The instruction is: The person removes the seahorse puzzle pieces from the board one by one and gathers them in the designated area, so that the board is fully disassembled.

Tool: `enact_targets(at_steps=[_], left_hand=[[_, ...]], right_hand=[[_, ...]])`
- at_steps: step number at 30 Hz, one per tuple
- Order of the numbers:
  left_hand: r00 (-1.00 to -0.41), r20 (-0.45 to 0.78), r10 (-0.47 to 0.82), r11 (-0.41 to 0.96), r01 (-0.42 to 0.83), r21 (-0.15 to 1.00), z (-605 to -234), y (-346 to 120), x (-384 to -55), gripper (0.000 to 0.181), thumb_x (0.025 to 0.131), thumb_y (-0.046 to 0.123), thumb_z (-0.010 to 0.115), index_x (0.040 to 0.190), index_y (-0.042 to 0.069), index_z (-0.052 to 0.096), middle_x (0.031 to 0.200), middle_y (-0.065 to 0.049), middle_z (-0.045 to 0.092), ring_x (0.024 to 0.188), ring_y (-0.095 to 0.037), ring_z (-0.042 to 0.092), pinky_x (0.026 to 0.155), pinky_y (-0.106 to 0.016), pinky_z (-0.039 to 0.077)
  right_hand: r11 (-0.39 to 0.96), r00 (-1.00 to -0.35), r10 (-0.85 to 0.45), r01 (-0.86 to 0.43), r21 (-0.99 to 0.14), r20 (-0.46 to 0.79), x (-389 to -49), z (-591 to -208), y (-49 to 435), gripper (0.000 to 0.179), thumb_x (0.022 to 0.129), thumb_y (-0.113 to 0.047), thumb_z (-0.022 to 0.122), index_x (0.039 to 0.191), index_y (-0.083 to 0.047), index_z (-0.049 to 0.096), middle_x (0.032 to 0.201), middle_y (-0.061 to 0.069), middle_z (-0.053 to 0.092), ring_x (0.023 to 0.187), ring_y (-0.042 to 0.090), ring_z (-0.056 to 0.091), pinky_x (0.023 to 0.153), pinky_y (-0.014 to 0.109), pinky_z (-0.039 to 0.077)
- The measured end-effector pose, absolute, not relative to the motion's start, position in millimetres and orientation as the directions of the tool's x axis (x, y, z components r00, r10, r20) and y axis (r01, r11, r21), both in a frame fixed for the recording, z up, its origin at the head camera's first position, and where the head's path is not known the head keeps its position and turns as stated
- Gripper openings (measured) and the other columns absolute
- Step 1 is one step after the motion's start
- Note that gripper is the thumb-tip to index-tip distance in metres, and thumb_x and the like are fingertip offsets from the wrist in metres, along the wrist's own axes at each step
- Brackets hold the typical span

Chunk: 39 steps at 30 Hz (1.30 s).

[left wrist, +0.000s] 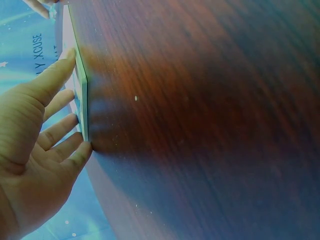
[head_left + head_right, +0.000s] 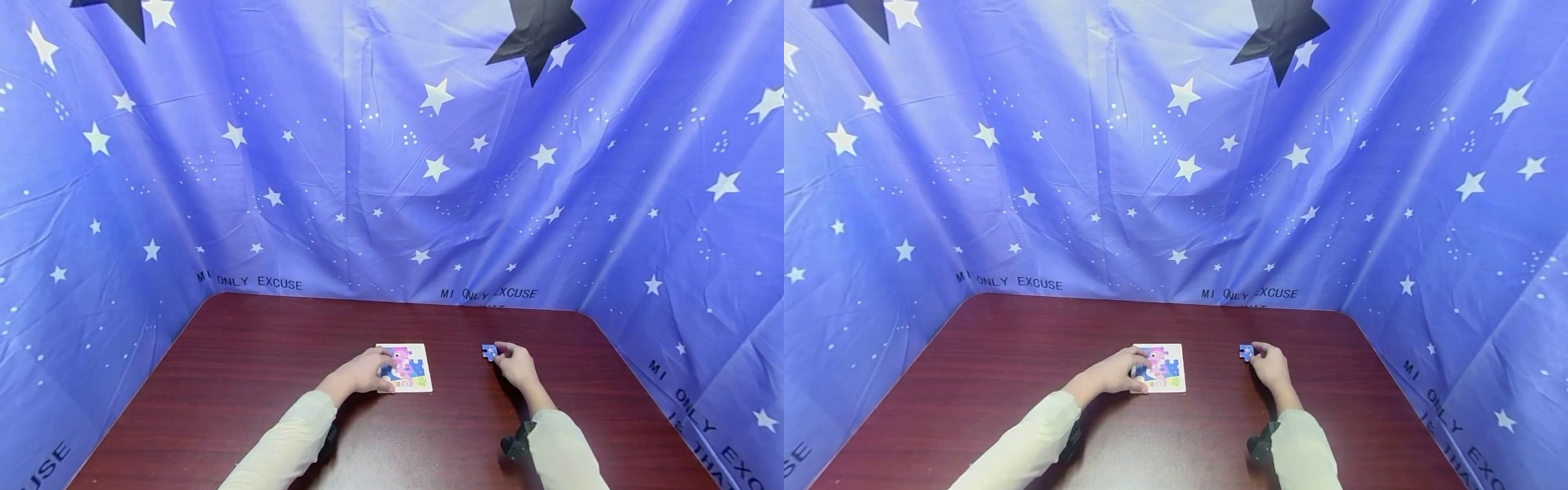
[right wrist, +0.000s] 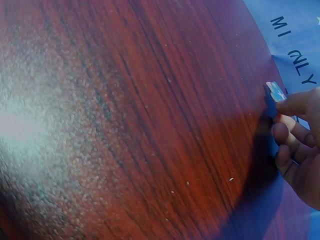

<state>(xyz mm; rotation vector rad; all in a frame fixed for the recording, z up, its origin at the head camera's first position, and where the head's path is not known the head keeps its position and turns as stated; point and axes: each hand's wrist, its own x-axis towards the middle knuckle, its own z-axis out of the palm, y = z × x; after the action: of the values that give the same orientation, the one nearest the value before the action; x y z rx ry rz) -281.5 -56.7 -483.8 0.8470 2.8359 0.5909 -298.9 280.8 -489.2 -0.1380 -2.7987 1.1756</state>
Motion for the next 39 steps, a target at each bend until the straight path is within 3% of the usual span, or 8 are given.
enact_targets(at_steps=[11,19,29,33,39], left_hand=[[-0.833,-0.006,0.553,0.765,0.505,0.399,-483.6,-57.5,-281.6,0.049,0.075,0.033,0.077,0.117,0.011,0.065,0.131,-0.009,0.053,0.124,-0.026,0.046,0.105,-0.035,0.038],[-0.836,-0.011,0.548,0.769,0.498,0.401,-482.6,-57.7,-280.8,0.049,0.075,0.032,0.076,0.118,0.011,0.064,0.131,-0.008,0.052,0.125,-0.026,0.045,0.105,-0.034,0.038],[-0.839,-0.013,0.544,0.772,0.494,0.400,-483.5,-57.2,-280.5,0.048,0.075,0.033,0.077,0.116,0.012,0.065,0.131,-0.008,0.052,0.125,-0.027,0.045,0.105,-0.035,0.038],[-0.842,-0.022,0.539,0.776,0.487,0.401,-483.7,-56.8,-280.7,0.049,0.075,0.033,0.077,0.117,0.012,0.064,0.132,-0.009,0.052,0.126,-0.026,0.045,0.105,-0.035,0.038],[-0.844,-0.030,0.535,0.782,0.483,0.394,-484.3,-56.4,-281.1,0.048,0.075,0.033,0.077,0.117,0.012,0.064,0.132,-0.008,0.052,0.126,-0.026,0.044,0.106,-0.035,0.038]], right_hand=[[0.708,-0.991,0.129,0.066,-0.703,0.037,-298.5,-491.8,287.6,0.039,0.086,-0.005,0.053,0.123,0.007,0.055,0.079,0.012,0.061,0.058,0.010,0.054,0.055,0.024,0.045],[0.713,-0.991,0.126,0.067,-0.698,0.034,-299.5,-491.9,290.7,0.038,0.087,-0.004,0.053,0.123,0.007,0.055,0.105,0.026,0.062,0.060,0.011,0.057,0.055,0.024,0.048],[0.720,-0.992,0.123,0.076,-0.689,0.020,-301.5,-491.8,291.6,0.038,0.088,-0.005,0.052,0.125,0.006,0.054,0.101,0.024,0.062,0.058,0.010,0.055,0.054,0.024,0.047],[0.729,-0.992,0.129,0.090,-0.679,0.007,-301.3,-491.6,291.4,0.038,0.089,-0.005,0.052,0.125,0.005,0.054,0.091,0.019,0.063,0.059,0.011,0.055,0.055,0.024,0.044],[0.769,-0.992,0.120,0.067,-0.636,0.040,-302.0,-491.7,291.0,0.037,0.088,-0.006,0.053,0.123,0.004,0.056,0.099,0.022,0.062,0.078,0.024,0.054,0.067,0.028,0.041]])
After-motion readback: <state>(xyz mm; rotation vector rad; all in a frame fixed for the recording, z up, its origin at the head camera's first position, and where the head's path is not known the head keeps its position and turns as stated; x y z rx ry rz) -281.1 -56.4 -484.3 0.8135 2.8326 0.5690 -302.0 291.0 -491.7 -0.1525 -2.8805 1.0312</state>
